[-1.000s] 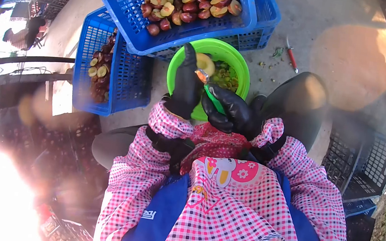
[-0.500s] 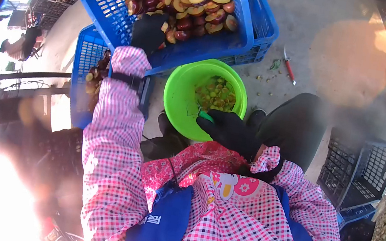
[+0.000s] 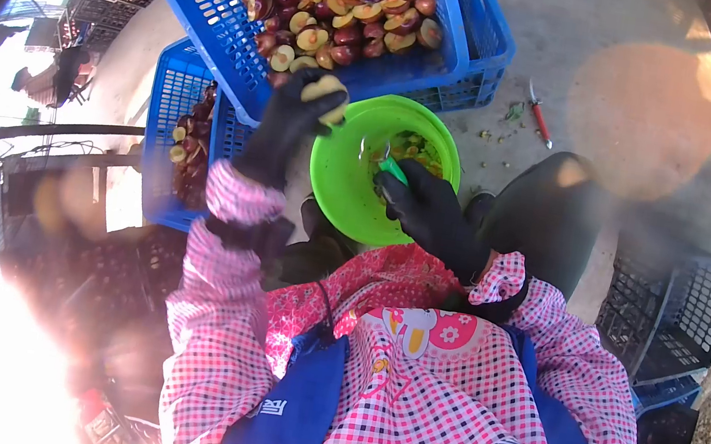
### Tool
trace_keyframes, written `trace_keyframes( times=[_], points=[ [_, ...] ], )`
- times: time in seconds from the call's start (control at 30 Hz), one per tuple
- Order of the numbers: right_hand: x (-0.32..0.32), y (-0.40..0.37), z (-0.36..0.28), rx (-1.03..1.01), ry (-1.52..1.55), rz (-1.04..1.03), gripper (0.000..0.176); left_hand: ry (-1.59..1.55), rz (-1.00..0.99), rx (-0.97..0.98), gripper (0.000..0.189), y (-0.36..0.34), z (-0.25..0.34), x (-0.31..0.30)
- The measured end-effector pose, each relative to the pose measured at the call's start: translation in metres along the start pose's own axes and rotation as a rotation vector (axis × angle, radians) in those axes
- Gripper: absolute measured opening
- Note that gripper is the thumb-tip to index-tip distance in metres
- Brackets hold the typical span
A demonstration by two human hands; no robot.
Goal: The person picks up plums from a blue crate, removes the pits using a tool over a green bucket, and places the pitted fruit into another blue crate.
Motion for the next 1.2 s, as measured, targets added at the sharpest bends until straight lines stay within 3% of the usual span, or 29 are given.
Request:
trace_keyframes(
  times=[0.03, 0.1, 0.2, 0.23, 0.27, 0.33, 0.37, 0.43, 0.47, 0.53, 0.87, 0.93, 1.0, 1.07, 1.13, 1.2],
  points=[
    [-0.001, -0.001, 0.001, 0.0, 0.001, 0.001, 0.042, 0.0, -0.002, 0.0, 0.044, -0.013, 0.012, 0.014],
    [-0.003, -0.004, -0.006, -0.159, -0.111, 0.027, 0.042, -0.598, 0.107, -0.482, 0.035, -0.039, -0.003, 0.04],
    [-0.002, -0.007, -0.001, -0.246, -0.266, 0.05, 0.043, -0.764, 0.204, -0.431, 0.032, -0.05, 0.014, 0.059],
    [-0.001, -0.007, -0.001, -0.25, -0.268, 0.048, 0.043, -0.539, 0.181, -0.229, 0.033, -0.049, 0.017, 0.061],
    [0.0, -0.007, 0.001, -0.235, -0.288, 0.037, 0.043, -0.536, 0.183, -0.226, 0.033, -0.054, 0.011, 0.061],
    [0.001, -0.007, 0.0, -0.223, -0.305, 0.027, 0.043, -0.008, 0.089, -0.003, 0.029, -0.057, 0.028, 0.06],
    [0.002, -0.008, -0.002, -0.245, -0.315, 0.037, 0.043, -0.007, 0.087, -0.002, 0.029, -0.056, 0.032, 0.063],
    [0.003, -0.01, -0.005, -0.264, -0.324, 0.047, 0.043, -1.188, 0.328, -0.459, 0.036, -0.061, 0.006, 0.077],
    [0.002, -0.011, -0.007, -0.273, -0.341, 0.055, 0.043, -1.189, 0.328, -0.462, 0.036, -0.062, 0.005, 0.077],
    [0.002, -0.013, -0.008, -0.277, -0.358, 0.057, 0.044, -0.677, 0.259, -0.409, 0.05, -0.063, 0.008, 0.07],
    [0.003, -0.006, -0.003, -0.215, -0.349, -0.029, 0.043, -0.688, 0.26, -0.584, 0.073, -0.059, 0.02, 0.069],
    [0.001, -0.005, -0.001, -0.181, -0.344, -0.058, 0.042, -0.665, 0.178, -0.51, 0.073, -0.057, 0.019, 0.071],
    [0.005, -0.01, -0.014, -0.358, -0.409, -0.084, 0.043, -0.641, 0.213, -0.522, 0.071, -0.056, 0.02, 0.071],
    [0.007, -0.011, -0.011, -0.303, -0.356, -0.045, 0.039, -0.616, 0.25, -0.534, 0.068, -0.056, 0.018, 0.07],
    [0.004, -0.009, -0.006, -0.248, -0.302, -0.003, 0.035, -0.628, 0.23, -0.419, 0.063, -0.051, 0.02, 0.07],
    [0.005, -0.011, -0.015, -0.427, -0.411, -0.017, 0.027, -0.736, 0.27, -0.394, 0.061, -0.052, 0.025, 0.071]
  ],
)
Point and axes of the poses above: each hand's wrist, its own y-axis towards the middle knuckle, its own x-axis out of the palm, z = x × y, the point moved 7 cm from there along y, towards the middle knuckle
